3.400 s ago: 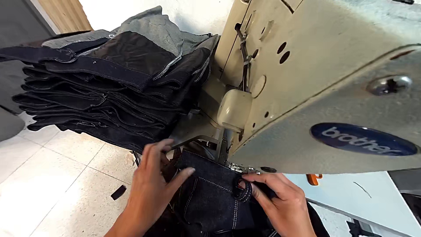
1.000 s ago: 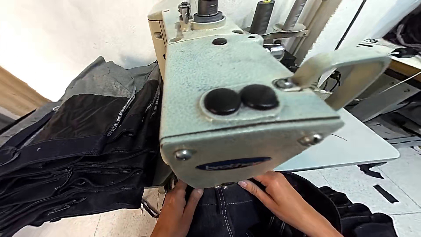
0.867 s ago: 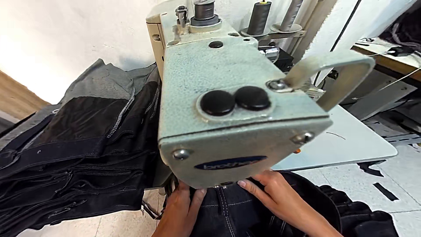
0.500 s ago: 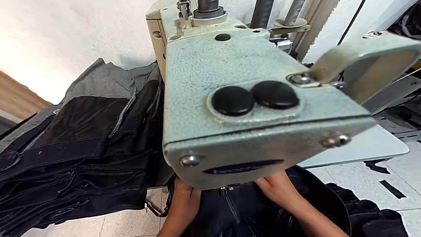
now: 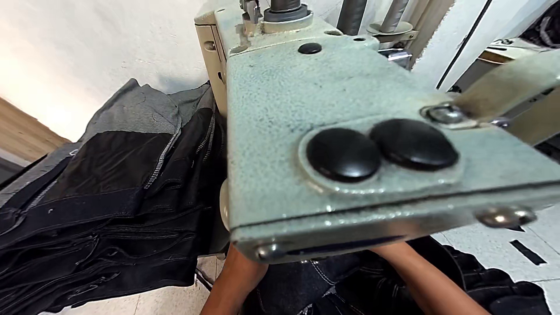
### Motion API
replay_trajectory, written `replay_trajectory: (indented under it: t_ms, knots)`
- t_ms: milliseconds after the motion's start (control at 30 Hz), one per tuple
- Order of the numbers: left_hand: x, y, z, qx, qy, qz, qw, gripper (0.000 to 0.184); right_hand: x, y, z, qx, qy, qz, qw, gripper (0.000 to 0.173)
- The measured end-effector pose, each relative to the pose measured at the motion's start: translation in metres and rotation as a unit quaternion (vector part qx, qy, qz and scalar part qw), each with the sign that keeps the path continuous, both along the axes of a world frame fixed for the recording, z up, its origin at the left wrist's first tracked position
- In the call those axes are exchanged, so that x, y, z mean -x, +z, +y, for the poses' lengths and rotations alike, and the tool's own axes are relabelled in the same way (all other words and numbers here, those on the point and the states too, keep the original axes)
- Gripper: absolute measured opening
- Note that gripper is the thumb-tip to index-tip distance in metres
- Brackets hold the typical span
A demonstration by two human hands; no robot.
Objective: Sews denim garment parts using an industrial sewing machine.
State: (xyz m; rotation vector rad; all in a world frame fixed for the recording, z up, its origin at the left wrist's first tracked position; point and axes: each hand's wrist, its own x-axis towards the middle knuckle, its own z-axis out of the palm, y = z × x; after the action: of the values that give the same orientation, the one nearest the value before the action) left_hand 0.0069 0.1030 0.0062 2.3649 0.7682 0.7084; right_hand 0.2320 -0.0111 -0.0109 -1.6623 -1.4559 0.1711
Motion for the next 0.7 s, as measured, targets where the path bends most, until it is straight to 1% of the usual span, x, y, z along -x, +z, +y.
replay_trajectory:
  t_ms: [67,167,267,333,367,433,500,567,600,667,700]
  knots:
    - [0.003,-0.015,0.007,-0.047,0.0,-0.035,0.998,0.016,0.0,0.002,0.0,0.006,0.0,-0.002,1.0,0.024]
    - [0.006,-0.019,0.011,-0.057,-0.008,-0.063,0.996,0.016,0.0,0.002,0.0,0.012,0.001,0.001,1.0,0.025]
    - [0.008,-0.023,0.013,-0.059,-0.009,-0.056,0.997,0.017,-0.006,0.004,0.008,0.088,0.028,0.024,0.995,0.026]
    - [0.016,-0.049,0.02,-0.108,-0.022,-0.067,0.992,0.022,-0.008,0.001,0.01,0.081,0.036,0.018,0.996,0.027]
    - [0.017,-0.052,0.021,-0.124,-0.027,-0.072,0.989,0.025,-0.008,0.001,0.008,0.069,0.034,0.011,0.997,0.028]
    - [0.016,-0.039,0.018,-0.115,-0.037,-0.072,0.99,0.027,-0.004,0.0,-0.004,-0.002,0.002,-0.042,0.999,0.027]
    - [0.014,-0.022,0.015,-0.093,-0.041,-0.064,0.993,0.026,-0.012,-0.007,-0.016,-0.036,-0.057,-0.126,0.99,0.029]
    - [0.012,-0.009,0.012,-0.056,-0.046,-0.039,0.997,0.023,-0.031,-0.022,-0.032,-0.044,-0.109,-0.207,0.971,0.032]
    - [0.012,-0.003,0.01,-0.046,-0.049,-0.021,0.998,0.024,-0.04,-0.03,-0.044,-0.048,-0.129,-0.245,0.96,0.03]
    - [0.014,-0.002,0.009,-0.04,-0.05,-0.021,0.998,0.025,-0.052,-0.044,-0.076,-0.038,-0.141,-0.31,0.94,0.024]
    - [0.016,-0.003,0.009,-0.032,-0.05,-0.024,0.998,0.024,-0.054,-0.05,-0.094,-0.012,-0.129,-0.327,0.936,0.021]
